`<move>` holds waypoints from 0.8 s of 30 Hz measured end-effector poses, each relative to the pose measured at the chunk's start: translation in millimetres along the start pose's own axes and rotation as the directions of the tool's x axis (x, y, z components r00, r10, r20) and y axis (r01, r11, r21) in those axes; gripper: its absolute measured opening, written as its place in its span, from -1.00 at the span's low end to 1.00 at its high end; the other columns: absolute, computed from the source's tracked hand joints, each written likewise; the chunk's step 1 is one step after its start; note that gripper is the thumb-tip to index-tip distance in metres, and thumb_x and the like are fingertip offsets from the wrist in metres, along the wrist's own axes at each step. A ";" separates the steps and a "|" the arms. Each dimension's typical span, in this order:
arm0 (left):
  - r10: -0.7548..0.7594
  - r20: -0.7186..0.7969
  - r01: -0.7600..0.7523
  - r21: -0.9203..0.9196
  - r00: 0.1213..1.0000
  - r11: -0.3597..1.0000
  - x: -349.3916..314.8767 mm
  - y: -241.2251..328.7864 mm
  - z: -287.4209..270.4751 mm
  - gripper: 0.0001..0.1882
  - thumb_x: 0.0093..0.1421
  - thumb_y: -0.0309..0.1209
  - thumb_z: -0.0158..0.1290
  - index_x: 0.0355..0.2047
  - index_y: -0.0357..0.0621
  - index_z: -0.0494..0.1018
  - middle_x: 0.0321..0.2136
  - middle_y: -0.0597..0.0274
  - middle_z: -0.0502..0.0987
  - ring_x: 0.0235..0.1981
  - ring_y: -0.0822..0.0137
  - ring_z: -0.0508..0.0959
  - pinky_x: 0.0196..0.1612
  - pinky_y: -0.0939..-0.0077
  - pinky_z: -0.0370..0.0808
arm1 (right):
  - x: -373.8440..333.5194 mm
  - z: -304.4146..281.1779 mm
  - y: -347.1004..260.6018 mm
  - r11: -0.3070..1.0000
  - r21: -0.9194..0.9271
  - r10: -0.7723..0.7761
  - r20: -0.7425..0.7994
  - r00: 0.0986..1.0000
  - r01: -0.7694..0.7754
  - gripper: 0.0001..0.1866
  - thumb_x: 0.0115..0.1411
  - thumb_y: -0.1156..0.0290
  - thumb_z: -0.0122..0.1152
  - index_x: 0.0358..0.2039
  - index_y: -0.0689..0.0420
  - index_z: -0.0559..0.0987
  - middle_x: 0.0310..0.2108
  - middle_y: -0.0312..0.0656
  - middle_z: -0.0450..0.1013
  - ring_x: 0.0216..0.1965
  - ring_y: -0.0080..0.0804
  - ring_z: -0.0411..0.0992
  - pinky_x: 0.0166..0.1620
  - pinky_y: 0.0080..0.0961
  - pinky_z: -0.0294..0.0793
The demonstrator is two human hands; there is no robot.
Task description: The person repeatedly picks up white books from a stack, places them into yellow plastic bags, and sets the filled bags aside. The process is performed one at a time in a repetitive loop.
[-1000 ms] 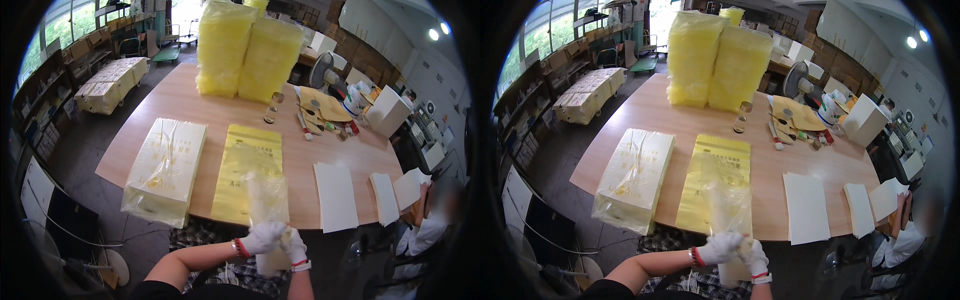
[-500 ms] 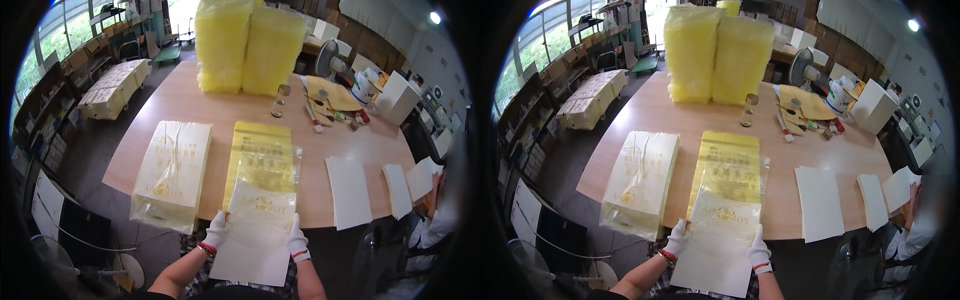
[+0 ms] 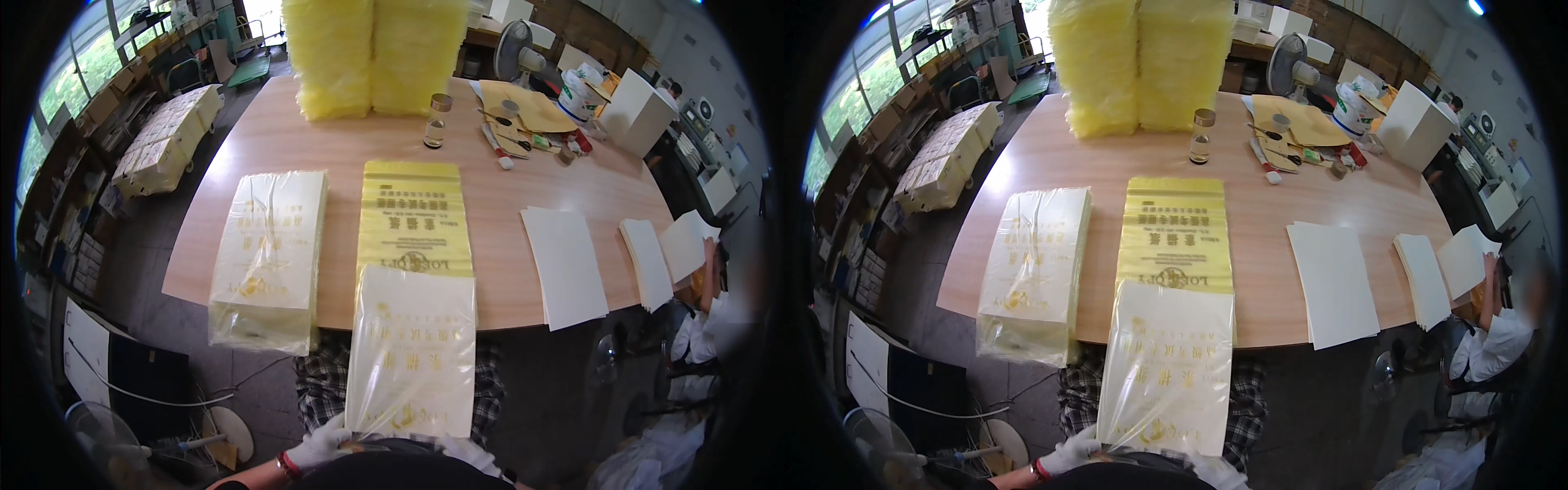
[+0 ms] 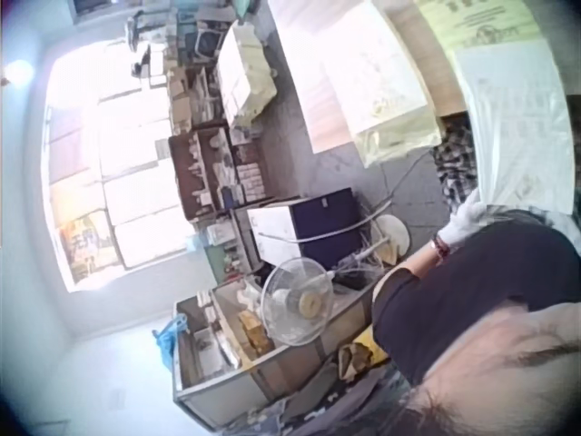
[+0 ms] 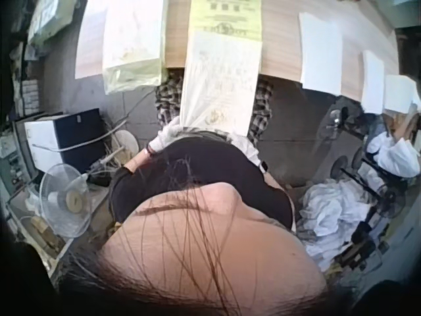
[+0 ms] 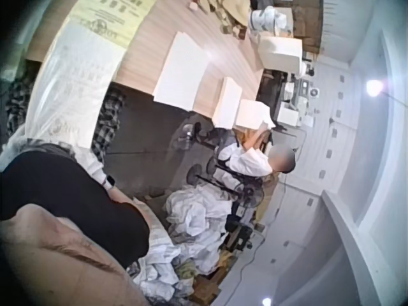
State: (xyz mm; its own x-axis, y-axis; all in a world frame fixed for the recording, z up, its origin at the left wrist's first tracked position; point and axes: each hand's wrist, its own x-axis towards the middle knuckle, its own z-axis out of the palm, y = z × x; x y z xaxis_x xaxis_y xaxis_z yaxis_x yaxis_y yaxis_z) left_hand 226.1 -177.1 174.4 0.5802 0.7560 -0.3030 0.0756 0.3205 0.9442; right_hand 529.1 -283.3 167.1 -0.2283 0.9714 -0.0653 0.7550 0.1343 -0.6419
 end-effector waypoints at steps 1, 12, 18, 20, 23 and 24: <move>0.392 0.190 -0.434 0.450 0.900 0.780 9.5 22.4 -1.3 -0.54 0.08 -0.47 0.00 0.03 -0.23 0.29 0.00 0.08 0.31 -0.02 0.25 0.38 -0.07 0.47 0.41 | 5.1 1.4 -0.7 0.993 -0.115 -0.018 -0.003 1.000 0.018 -0.50 0.02 0.33 0.04 0.03 0.07 0.30 -0.62 -0.01 0.37 -0.65 -0.04 0.34 -0.58 -0.19 0.33; 0.590 -0.325 -0.338 0.578 0.739 0.743 87.2 19.2 -1.0 -0.87 -0.18 -0.71 -0.16 -0.62 -0.23 0.29 -0.58 0.16 0.33 -0.51 0.27 0.38 -0.42 0.51 0.35 | 49.2 -4.6 100.9 0.776 0.617 0.386 -0.302 0.872 -0.130 -0.61 0.12 0.37 0.05 -0.04 0.23 0.38 -0.30 -0.08 0.48 -0.30 -0.37 0.47 -0.18 -0.41 0.47; 0.823 -0.162 -0.538 0.685 0.545 0.491 81.3 96.2 -10.1 -0.89 -0.16 -0.68 -0.10 -0.65 -0.18 0.30 -0.57 0.14 0.39 -0.54 0.23 0.42 -0.51 0.47 0.35 | 152.5 38.9 63.1 0.258 0.963 0.521 -0.072 0.850 -0.076 -0.75 0.16 0.40 0.03 -0.15 0.18 0.47 -0.28 -0.27 0.43 -0.29 -0.52 0.40 -0.27 -0.56 0.45; 0.905 -0.264 -0.603 0.678 0.333 0.420 69.8 99.2 -38.1 -0.89 -0.14 -0.60 0.01 -0.66 -0.15 0.30 -0.54 0.11 0.40 -0.55 0.18 0.40 -0.50 0.44 0.35 | 201.2 16.0 -8.6 0.048 0.995 0.449 -0.104 0.888 0.092 -0.76 0.17 0.41 0.03 -0.15 0.17 0.45 -0.28 -0.26 0.43 -0.30 -0.50 0.40 -0.29 -0.57 0.45; 0.810 -0.584 -0.692 0.561 0.059 0.455 59.5 106.1 -80.9 -0.85 0.09 -0.42 -0.07 -0.60 -0.08 0.27 -0.53 0.26 0.36 -0.51 0.42 0.38 -0.47 0.63 0.37 | 266.7 42.1 -35.1 0.399 0.882 0.137 -0.326 0.936 0.249 -0.79 0.18 0.41 0.02 -0.18 0.16 0.43 -0.31 -0.26 0.42 -0.36 -0.49 0.41 -0.31 -0.59 0.45; 0.719 -0.694 -0.623 0.548 0.034 0.558 63.4 93.5 -109.6 -0.89 0.09 -0.44 -0.13 -0.57 -0.09 0.30 -0.52 0.28 0.37 -0.50 0.47 0.38 -0.43 0.64 0.38 | 283.9 43.5 -44.4 0.532 0.776 -0.036 -0.380 0.924 0.340 -0.81 0.18 0.42 0.01 -0.19 0.16 0.42 -0.35 -0.26 0.41 -0.39 -0.49 0.40 -0.32 -0.59 0.45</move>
State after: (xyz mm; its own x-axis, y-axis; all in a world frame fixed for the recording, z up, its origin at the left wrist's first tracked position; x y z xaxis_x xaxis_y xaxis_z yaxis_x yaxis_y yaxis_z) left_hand 181.1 -36.6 229.3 -0.4886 0.6523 0.5794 0.1246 -0.6051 0.7863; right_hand 404.0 -22.0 143.8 -0.0041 0.9674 0.2532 -0.1526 0.2496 -0.9562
